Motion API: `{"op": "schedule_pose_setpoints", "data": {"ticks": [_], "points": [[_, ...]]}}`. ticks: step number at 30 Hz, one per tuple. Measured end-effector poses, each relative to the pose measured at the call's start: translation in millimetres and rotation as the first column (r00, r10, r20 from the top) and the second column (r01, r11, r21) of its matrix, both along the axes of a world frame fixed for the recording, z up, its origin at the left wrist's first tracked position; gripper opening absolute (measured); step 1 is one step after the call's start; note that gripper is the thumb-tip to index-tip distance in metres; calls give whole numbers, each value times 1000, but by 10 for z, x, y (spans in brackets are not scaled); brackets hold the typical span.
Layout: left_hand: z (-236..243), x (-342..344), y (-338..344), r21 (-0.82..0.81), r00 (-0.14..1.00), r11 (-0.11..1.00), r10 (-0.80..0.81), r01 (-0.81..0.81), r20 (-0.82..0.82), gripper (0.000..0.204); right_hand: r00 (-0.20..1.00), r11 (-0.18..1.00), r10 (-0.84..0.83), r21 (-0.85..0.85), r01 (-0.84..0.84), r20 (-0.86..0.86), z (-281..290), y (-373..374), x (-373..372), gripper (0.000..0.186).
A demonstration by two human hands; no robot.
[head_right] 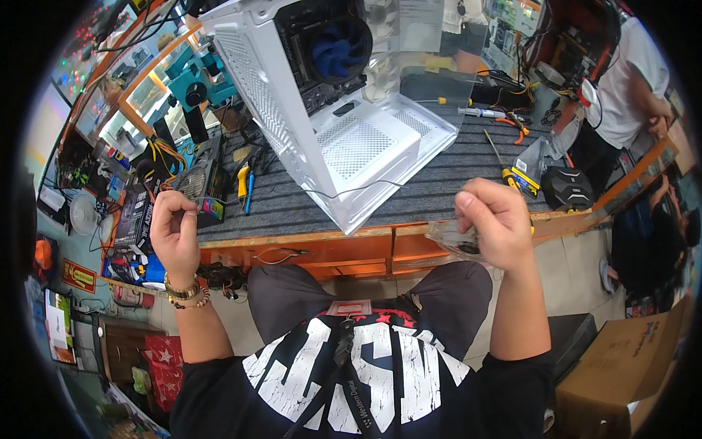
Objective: The person uses a screwdriver to remove a screw from a fan inside a computer case, places the screwdriver and a small part into a container of screws, then picks up and handles another fan and some cables inside the case.
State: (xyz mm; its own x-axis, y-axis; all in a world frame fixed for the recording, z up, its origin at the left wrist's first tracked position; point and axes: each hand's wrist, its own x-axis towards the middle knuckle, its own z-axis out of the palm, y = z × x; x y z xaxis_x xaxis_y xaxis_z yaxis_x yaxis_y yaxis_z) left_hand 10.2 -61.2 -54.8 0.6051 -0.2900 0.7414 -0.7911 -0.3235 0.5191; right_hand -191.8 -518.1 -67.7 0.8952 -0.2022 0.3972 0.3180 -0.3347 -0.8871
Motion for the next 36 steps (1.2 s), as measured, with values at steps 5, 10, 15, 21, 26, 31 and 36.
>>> {"op": "schedule_pose_setpoints", "data": {"ticks": [5,10,15,21,26,31,36], "points": [[-27,-69,-110,88,999,995,-44,43,0,16,999,998,-37,-48,38,18,138,-247,-118,29],[28,-337,-466,220,908,892,-343,395,-240,24,997,975,73,210,-77,28,272,-298,-138,30],[275,-713,-915,251,766,755,-467,606,-442,16,998,927,62,368,-65,21,406,-162,-233,26],[247,-1139,-1891,147,657,644,-705,751,-267,26,994,956,-57,282,80,-88,592,184,-250,22],[152,-1211,-2532,-14,720,728,-680,685,-134,26,982,983,-184,15,184,34,584,286,-220,21],[100,-1176,-2840,-132,712,747,-662,652,-233,24,951,968,-249,12,251,185,476,248,-179,18],[-14,-1054,-3030,-289,446,648,-721,705,-530,16,919,942,-332,126,311,211,322,245,-79,17]]}}
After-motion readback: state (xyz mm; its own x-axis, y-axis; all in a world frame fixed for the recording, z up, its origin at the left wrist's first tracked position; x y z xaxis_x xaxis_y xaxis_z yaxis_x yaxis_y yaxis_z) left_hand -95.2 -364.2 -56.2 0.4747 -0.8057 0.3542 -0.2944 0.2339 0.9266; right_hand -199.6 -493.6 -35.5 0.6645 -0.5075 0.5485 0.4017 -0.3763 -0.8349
